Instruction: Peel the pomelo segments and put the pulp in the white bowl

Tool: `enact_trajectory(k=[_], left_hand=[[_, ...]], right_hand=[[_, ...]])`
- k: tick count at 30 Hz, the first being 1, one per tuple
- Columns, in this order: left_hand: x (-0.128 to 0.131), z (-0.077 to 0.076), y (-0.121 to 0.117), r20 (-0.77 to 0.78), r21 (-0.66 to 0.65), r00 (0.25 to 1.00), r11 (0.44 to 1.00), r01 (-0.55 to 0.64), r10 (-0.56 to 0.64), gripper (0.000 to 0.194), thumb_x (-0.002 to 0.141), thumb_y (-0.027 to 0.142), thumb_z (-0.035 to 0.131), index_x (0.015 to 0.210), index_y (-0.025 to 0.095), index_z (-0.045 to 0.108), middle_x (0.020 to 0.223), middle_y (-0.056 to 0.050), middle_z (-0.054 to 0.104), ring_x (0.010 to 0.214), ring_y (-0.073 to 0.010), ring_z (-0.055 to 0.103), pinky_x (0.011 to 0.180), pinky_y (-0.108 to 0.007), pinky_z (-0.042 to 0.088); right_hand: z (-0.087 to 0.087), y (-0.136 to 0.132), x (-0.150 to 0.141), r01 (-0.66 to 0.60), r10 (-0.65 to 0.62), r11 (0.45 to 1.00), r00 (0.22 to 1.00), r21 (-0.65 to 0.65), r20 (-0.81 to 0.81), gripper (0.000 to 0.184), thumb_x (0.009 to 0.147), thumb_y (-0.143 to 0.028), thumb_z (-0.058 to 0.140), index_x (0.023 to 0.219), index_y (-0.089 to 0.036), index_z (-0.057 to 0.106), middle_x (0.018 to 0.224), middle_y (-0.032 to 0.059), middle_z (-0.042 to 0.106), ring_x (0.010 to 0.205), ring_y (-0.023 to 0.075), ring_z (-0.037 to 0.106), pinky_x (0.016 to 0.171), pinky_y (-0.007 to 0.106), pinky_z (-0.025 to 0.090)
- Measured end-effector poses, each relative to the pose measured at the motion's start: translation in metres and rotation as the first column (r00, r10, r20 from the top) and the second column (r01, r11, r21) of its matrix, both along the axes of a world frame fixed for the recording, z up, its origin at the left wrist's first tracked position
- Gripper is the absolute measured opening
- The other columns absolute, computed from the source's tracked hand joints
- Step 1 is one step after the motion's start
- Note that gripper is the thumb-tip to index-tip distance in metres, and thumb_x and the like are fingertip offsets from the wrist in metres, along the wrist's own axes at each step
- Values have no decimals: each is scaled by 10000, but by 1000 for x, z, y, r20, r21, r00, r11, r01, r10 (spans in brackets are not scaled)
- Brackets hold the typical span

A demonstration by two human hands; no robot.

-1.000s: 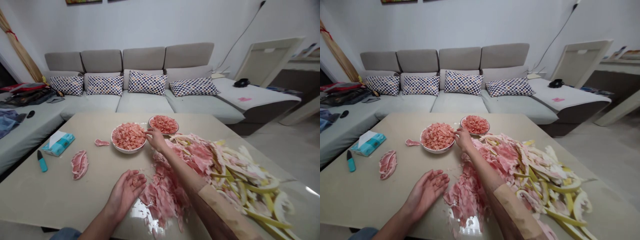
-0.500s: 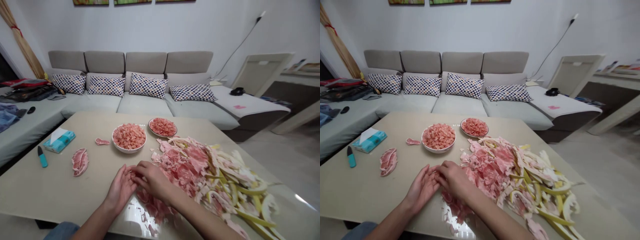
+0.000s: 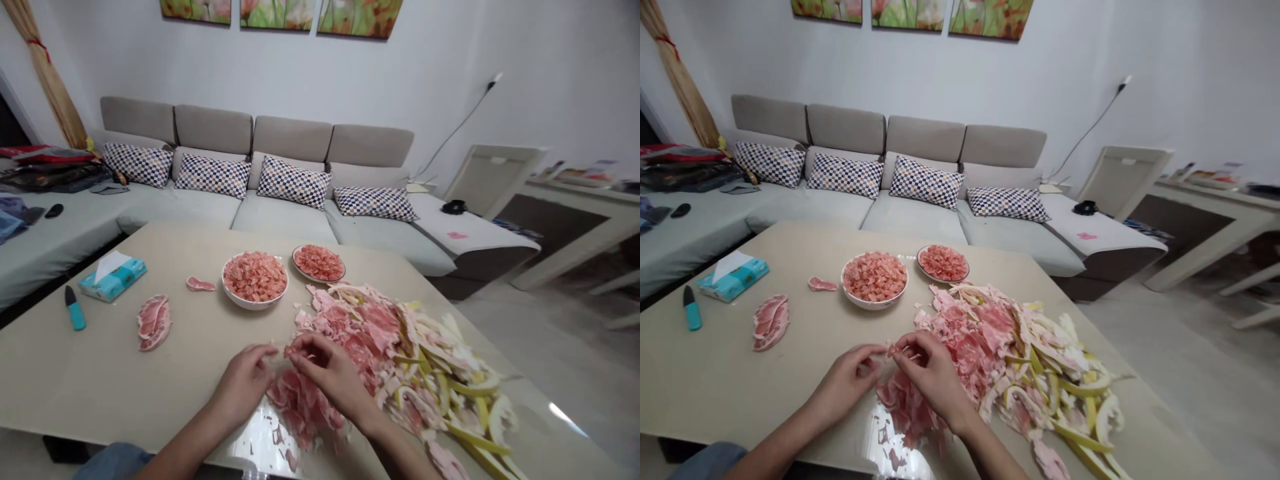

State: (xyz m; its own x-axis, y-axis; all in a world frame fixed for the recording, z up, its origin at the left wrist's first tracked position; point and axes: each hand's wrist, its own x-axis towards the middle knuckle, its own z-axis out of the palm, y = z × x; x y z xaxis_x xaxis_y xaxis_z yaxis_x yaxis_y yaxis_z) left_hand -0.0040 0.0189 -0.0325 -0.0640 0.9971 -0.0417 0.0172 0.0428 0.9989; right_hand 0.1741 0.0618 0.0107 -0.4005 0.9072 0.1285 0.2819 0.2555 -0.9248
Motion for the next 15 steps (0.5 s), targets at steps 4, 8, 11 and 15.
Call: enact_trajectory(k=[4, 8, 11, 15], left_hand=[[1, 10, -1, -122, 70, 993, 997, 7, 2, 179, 778, 258, 597, 908, 188, 698, 961, -87, 665, 759, -189, 614, 712, -305, 474], [5, 17, 0, 96, -18, 989, 993, 118, -115, 271, 767, 344, 649, 975, 170, 634, 790, -48, 678, 660, -174, 628, 650, -298, 502], [9, 15, 0, 195, -27, 972, 990, 141, -133, 325, 699, 298, 729, 976, 158, 633, 784, -47, 686, 679, -172, 633, 659, -290, 505], [11, 11, -1, 159, -6, 984, 996, 88, -86, 242, 667, 248, 754, 872, 148, 672, 848, -65, 694, 756, -176, 631, 698, -282, 503]], right_hand=[[-5, -9, 2, 34, -37, 998, 998, -50, -54, 121, 794, -296, 655, 837, -183, 656, 820, 26, 661, 714, 153, 608, 655, 252, 476], [-8, -15, -1, 28, -33, 996, 997, -80, -72, 145, 794, -319, 657, 831, -180, 671, 813, 31, 667, 692, 154, 613, 633, 250, 480], [-10, -16, -1, -19, 12, 995, 997, -102, -71, 152, 807, -312, 648, 879, -183, 678, 843, 37, 680, 744, 165, 628, 678, 256, 491], [-9, -16, 4, -61, 56, 992, 997, -114, -52, 190, 810, -294, 649, 970, -197, 679, 908, 41, 696, 801, 171, 640, 727, 261, 495]])
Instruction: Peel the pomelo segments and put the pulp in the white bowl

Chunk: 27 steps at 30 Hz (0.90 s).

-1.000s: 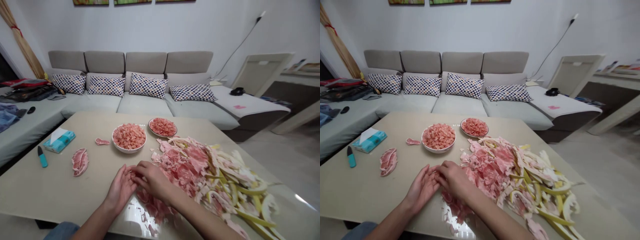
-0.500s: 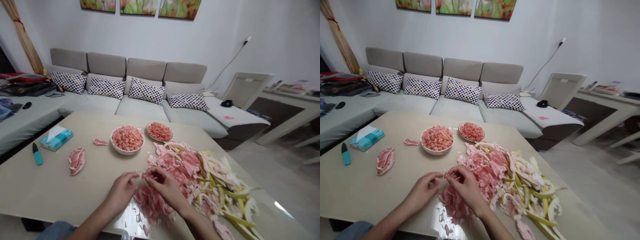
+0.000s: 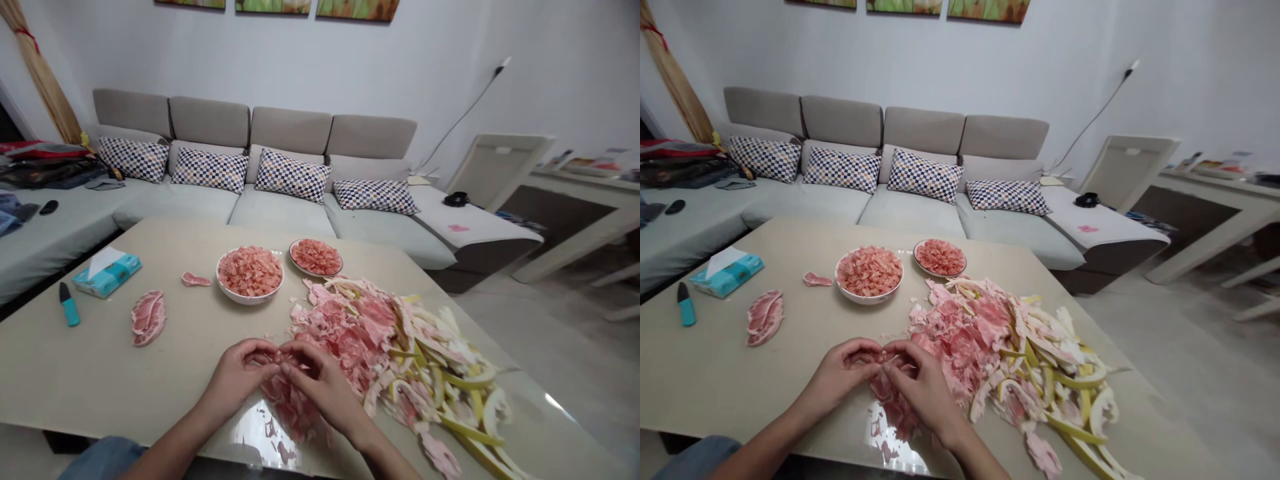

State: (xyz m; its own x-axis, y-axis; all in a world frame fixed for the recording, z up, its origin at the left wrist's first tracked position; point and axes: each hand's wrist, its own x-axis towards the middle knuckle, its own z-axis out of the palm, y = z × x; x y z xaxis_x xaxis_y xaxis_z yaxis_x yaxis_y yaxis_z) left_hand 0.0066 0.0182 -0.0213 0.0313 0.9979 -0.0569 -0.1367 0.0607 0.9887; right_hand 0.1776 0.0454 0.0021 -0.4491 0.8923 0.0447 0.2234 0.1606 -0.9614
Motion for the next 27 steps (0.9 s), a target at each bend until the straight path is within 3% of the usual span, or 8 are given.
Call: enact_trajectory(k=[5, 8, 15, 18, 21, 24, 27], left_hand=[[-1, -1, -2, -22, -20, 1000, 1000, 14, -15, 217, 651, 221, 755, 841, 149, 679, 772, -48, 688, 731, -179, 632, 691, -288, 509], [-2, 0, -1, -28, -11, 999, 1000, 22, -22, 198, 666, 223, 742, 843, 151, 689, 817, -63, 692, 763, -190, 633, 705, -298, 516], [-4, 4, 0, 4, -15, 1000, 1000, -18, 18, 219, 658, 235, 753, 849, 149, 688, 851, -87, 716, 782, -202, 654, 731, -308, 520], [-12, 12, 11, -155, 105, 981, 989, -104, 120, 203, 692, 248, 720, 867, 149, 694, 841, -97, 728, 742, -210, 660, 683, -314, 529], [-27, 29, 38, -255, 249, 931, 948, -196, 259, 195, 752, 281, 671, 919, 182, 694, 896, -83, 715, 776, -207, 642, 717, -316, 507], [-45, 44, 77, -316, 390, 863, 883, -261, 395, 203, 748, 245, 672, 947, 218, 700, 1013, -71, 672, 903, -223, 602, 867, -352, 448], [-57, 45, 113, -350, 481, 826, 841, -246, 442, 207, 724, 135, 650, 892, 232, 721, 1025, -65, 644, 1085, -256, 527, 997, -383, 358]], right_hand=[[5, 1, 1, -15, 13, 998, 1000, 55, 28, 175, 833, -330, 620, 906, -199, 711, 881, 42, 701, 785, 167, 638, 708, 256, 491], [3, 2, 0, 45, -46, 998, 999, 44, 23, 169, 813, -332, 632, 833, -179, 703, 790, 33, 686, 709, 158, 624, 657, 256, 489], [-14, 6, 1, 74, -114, 966, 982, -247, -153, 305, 757, -451, 680, 850, -161, 661, 749, 31, 674, 648, 155, 640, 616, 279, 536], [-11, 25, -2, 90, -97, 993, 991, -82, -92, 326, 807, -461, 619, 883, -147, 660, 739, 47, 688, 627, 164, 657, 604, 296, 555], [3, 64, -16, 118, -112, 987, 992, 111, -57, 300, 830, -421, 589, 896, -137, 661, 714, 46, 679, 632, 171, 652, 626, 312, 550], [18, 111, -40, 164, -158, 943, 986, 288, -45, 213, 833, -341, 595, 915, -164, 678, 854, 60, 687, 741, 179, 642, 762, 345, 519], [22, 147, -67, 169, -179, 881, 984, 443, -19, 136, 829, -243, 597, 903, -184, 694, 953, 71, 657, 851, 184, 610, 854, 339, 469]])
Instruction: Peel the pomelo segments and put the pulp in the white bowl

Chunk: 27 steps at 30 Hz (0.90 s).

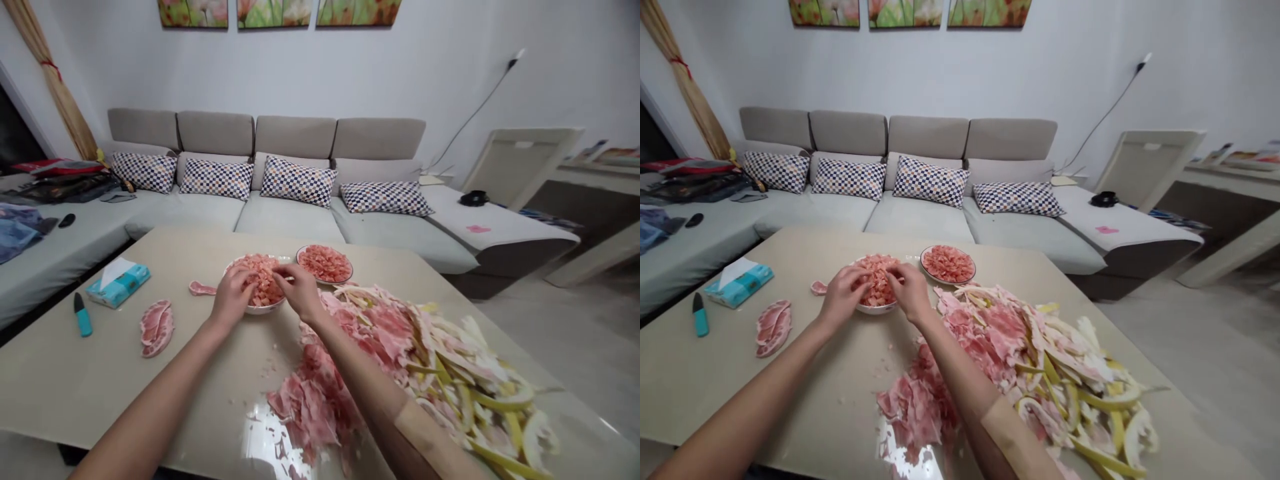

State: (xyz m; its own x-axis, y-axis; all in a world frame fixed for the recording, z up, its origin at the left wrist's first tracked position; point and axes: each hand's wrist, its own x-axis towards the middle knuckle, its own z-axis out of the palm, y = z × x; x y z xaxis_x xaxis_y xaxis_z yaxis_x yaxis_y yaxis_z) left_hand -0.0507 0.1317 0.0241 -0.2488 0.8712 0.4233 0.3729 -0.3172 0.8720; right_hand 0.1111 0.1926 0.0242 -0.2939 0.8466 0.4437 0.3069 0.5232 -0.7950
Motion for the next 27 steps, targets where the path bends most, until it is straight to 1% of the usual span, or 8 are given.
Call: enact_trajectory(k=[4, 9, 14, 18, 21, 24, 25, 27], left_hand=[[-9, -14, 22, -32, 28, 999, 999, 17, -16, 276, 704, 62, 615, 877, 246, 725, 988, -64, 664, 1090, -277, 519, 1036, -438, 312], [-16, -23, 19, 74, 14, 997, 1000, 1, -2, 284, 682, 86, 671, 909, 252, 715, 1058, -56, 665, 1125, -271, 505, 1051, -409, 290], [-25, -14, 11, 353, -40, 936, 999, -2, 16, 116, 687, 254, 738, 769, 195, 681, 828, -31, 643, 817, -190, 565, 762, -283, 441], [-26, 4, -8, 619, -61, 779, 983, 174, -99, 286, 763, 397, 670, 652, 164, 547, 580, 41, 458, 515, -89, 414, 480, -196, 350], [-13, 16, -36, 743, -47, 638, 935, 351, -202, 404, 842, 412, 573, 553, 183, 408, 525, 66, 323, 445, -68, 316, 411, -180, 292], [8, 22, -67, 815, -21, 519, 883, 469, -257, 447, 902, 392, 487, 527, 193, 344, 517, 63, 279, 433, -70, 298, 394, -176, 289], [16, 23, -77, 846, -6, 460, 857, 515, -271, 457, 912, 391, 471, 522, 191, 338, 512, 61, 271, 433, -71, 297, 394, -175, 291], [30, 23, -93, 930, 81, 233, 779, 622, -283, 476, 919, 394, 461, 509, 179, 350, 505, 55, 261, 440, -71, 295, 396, -170, 283]], right_hand=[[-10, 20, -22, -53, 39, 992, 993, 116, 114, 157, 780, -118, 615, 880, -194, 710, 948, 70, 629, 869, 188, 584, 849, 328, 452], [-20, 23, -23, -94, 64, 982, 982, 161, 180, 321, 767, -74, 590, 1053, -203, 659, 1034, 77, 619, 928, 202, 569, 878, 345, 434], [-11, 15, -12, -86, 64, 987, 984, 134, 164, 241, 789, -82, 547, 956, -189, 685, 1013, 80, 629, 905, 201, 586, 853, 339, 453], [1, -15, 2, -77, 71, 995, 993, 58, 96, 195, 820, -131, 529, 916, -175, 693, 961, 80, 657, 864, 192, 610, 803, 330, 482], [8, -53, 14, -144, 146, 989, 988, -39, 55, 169, 839, -197, 546, 912, -174, 697, 865, 52, 693, 764, 164, 636, 721, 299, 516], [13, -97, 27, -261, 264, 950, 965, -175, -6, 249, 877, -288, 533, 1064, -189, 664, 808, 32, 701, 677, 143, 643, 635, 275, 540], [14, -110, 31, -308, 300, 917, 951, -253, -71, 281, 875, -308, 543, 1109, -191, 646, 841, 39, 702, 690, 146, 645, 635, 279, 544], [15, -134, 38, -358, 313, 861, 933, -362, -177, 321, 854, -330, 580, 1138, -188, 628, 875, 48, 696, 717, 153, 644, 646, 289, 544]])
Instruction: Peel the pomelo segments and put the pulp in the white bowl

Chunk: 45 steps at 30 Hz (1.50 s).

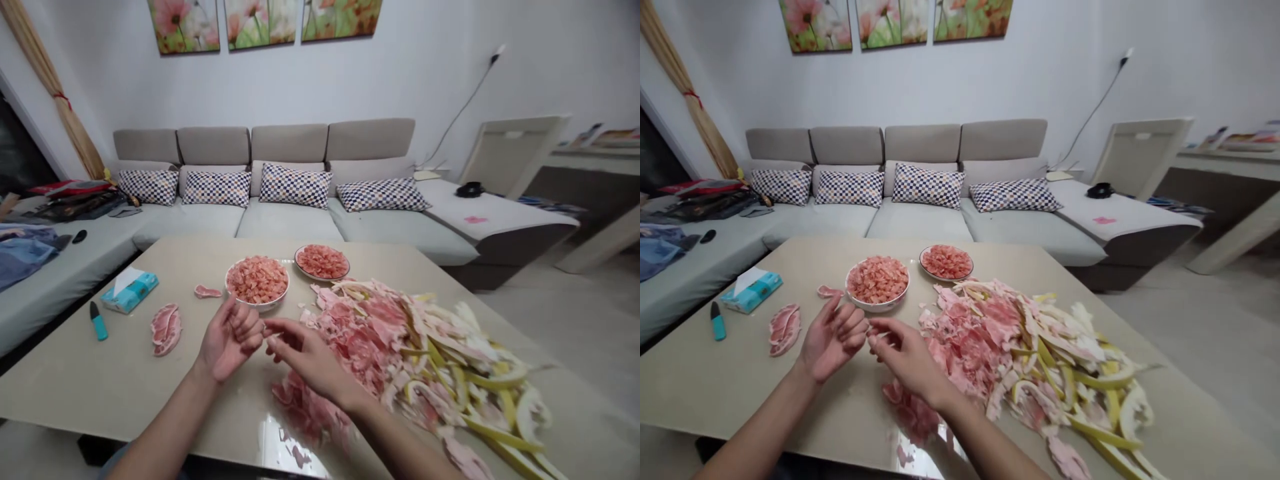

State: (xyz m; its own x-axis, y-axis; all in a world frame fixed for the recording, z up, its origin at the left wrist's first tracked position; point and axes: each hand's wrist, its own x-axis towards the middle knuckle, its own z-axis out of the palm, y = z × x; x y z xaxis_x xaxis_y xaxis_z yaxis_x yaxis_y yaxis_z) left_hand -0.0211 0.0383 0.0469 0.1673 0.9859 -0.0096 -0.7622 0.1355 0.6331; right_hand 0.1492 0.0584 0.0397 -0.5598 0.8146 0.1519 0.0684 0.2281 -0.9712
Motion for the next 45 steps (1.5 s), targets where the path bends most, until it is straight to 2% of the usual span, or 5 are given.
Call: enact_trajectory(k=[15, 24, 31, 34, 45], left_hand=[[13, -22, -30, -12, -6, 997, 997, 72, -72, 515, 903, 435, 442, 474, 174, 331, 492, 55, 222, 455, -79, 215, 403, -180, 207], [-10, -48, -8, -375, 5, 917, 989, -146, 137, 511, 864, 519, 421, 520, 223, 186, 475, 92, 152, 420, -76, 113, 382, -197, 156], [9, -80, -9, -830, 154, 524, 981, -116, 192, 112, 855, 259, 471, 846, 196, 563, 616, 40, 443, 538, -135, 425, 566, -254, 383], [13, -87, -14, -917, 239, 323, 971, -28, 235, 292, 749, 80, 533, 986, 225, 620, 907, -33, 574, 793, -189, 549, 790, -309, 408], [-2, -80, -17, -935, 323, -125, 943, 80, 331, 246, 829, 153, 513, 1005, 238, 663, 1057, -57, 615, 948, -206, 611, 859, -306, 457]], right_hand=[[-6, -30, 4, 204, -211, 976, 972, 78, 106, 164, 799, -264, 576, 698, -165, 660, 627, 6, 643, 560, 128, 571, 532, 226, 447], [18, 58, -34, 269, -344, 882, 928, 386, 140, 208, 850, -319, 517, 766, -167, 630, 695, 24, 646, 626, 146, 595, 610, 250, 469], [7, 133, -69, 193, -396, 812, 875, 551, 278, 71, 802, -206, 639, 853, -158, 653, 861, 30, 665, 741, 149, 608, 745, 317, 477], [7, 132, -61, 185, -426, 789, 852, 587, 304, 54, 831, -197, 603, 830, -154, 636, 818, 28, 652, 756, 156, 597, 758, 329, 471], [-43, -5, 22, 100, -301, 885, 868, 455, 395, 260, 885, -296, 471, 723, -172, 633, 680, 26, 653, 634, 161, 601, 598, 243, 439]])
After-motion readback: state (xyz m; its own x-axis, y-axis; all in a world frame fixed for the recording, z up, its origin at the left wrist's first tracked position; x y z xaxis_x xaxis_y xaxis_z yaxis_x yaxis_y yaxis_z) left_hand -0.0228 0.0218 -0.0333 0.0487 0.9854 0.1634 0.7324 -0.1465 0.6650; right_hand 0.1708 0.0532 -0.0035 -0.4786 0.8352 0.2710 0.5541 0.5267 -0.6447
